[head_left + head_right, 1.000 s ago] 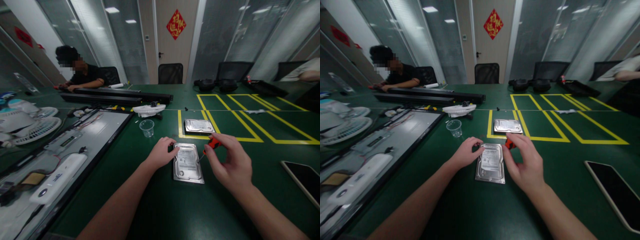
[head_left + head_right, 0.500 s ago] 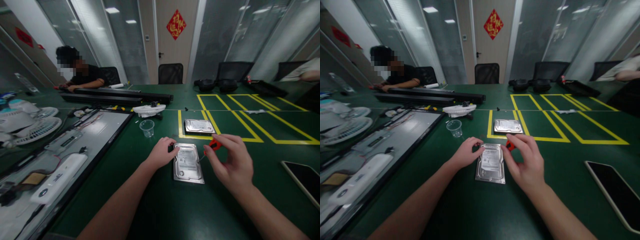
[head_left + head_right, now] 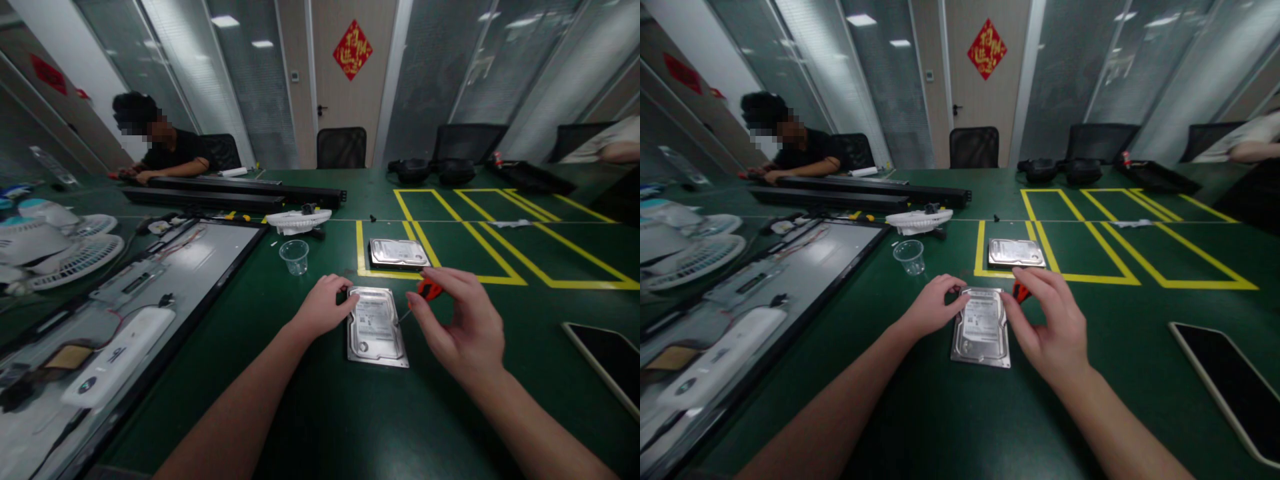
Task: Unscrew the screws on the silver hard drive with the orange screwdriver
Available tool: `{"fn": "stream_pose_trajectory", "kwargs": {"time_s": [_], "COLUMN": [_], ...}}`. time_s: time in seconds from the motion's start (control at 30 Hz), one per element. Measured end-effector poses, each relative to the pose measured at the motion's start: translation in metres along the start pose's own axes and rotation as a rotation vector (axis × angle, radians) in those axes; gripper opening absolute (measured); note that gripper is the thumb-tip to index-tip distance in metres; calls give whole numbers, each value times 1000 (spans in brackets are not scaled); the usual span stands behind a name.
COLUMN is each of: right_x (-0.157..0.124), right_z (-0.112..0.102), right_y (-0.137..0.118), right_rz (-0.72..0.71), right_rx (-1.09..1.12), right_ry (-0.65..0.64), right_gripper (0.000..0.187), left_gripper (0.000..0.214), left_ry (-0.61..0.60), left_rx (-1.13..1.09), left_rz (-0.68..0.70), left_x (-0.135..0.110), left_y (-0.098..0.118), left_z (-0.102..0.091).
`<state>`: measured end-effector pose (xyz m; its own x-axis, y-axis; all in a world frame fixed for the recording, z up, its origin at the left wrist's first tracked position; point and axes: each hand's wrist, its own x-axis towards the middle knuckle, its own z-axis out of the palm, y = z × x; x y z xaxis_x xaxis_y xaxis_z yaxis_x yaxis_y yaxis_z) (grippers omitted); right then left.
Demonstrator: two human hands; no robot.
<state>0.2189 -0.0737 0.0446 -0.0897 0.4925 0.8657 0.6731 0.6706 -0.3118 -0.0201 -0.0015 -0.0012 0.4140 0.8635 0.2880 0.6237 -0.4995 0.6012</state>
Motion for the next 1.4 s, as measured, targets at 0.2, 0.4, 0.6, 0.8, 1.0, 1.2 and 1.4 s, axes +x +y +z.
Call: {"fn": "stream_pose_trajectory", "kwargs": {"time_s": [0.2, 0.4, 0.6, 0.8, 1.0, 1.2, 1.4], "right_x": [4, -4, -8, -6, -14, -9, 2], "right_z": [-2, -1, 1, 2, 3, 1, 0], "right_y": [-4, 0, 2, 5, 6, 3, 2], "right_rz": [-33, 68, 124, 56, 170, 124, 7], "right_rx": [-76, 52, 107, 81, 102, 103, -1], "right_ry": [14, -20, -30, -27, -20, -31, 0], "right_gripper": [59, 58, 59, 62, 63, 58, 61], "left_gripper": [23, 23, 24, 24, 24, 24, 23], "left_ry": [1, 0, -1, -1, -2, -1, -4], "left_rx": [1, -2, -2, 4, 1, 5, 4], "left_rz": [-5, -7, -5, -6, -18, -16, -11], "left_x": [0, 0, 0, 0, 0, 0, 0], "left_y": [0, 0, 0, 0, 0, -1, 1], "left_z": [0, 0, 0, 0, 0, 1, 0]}}
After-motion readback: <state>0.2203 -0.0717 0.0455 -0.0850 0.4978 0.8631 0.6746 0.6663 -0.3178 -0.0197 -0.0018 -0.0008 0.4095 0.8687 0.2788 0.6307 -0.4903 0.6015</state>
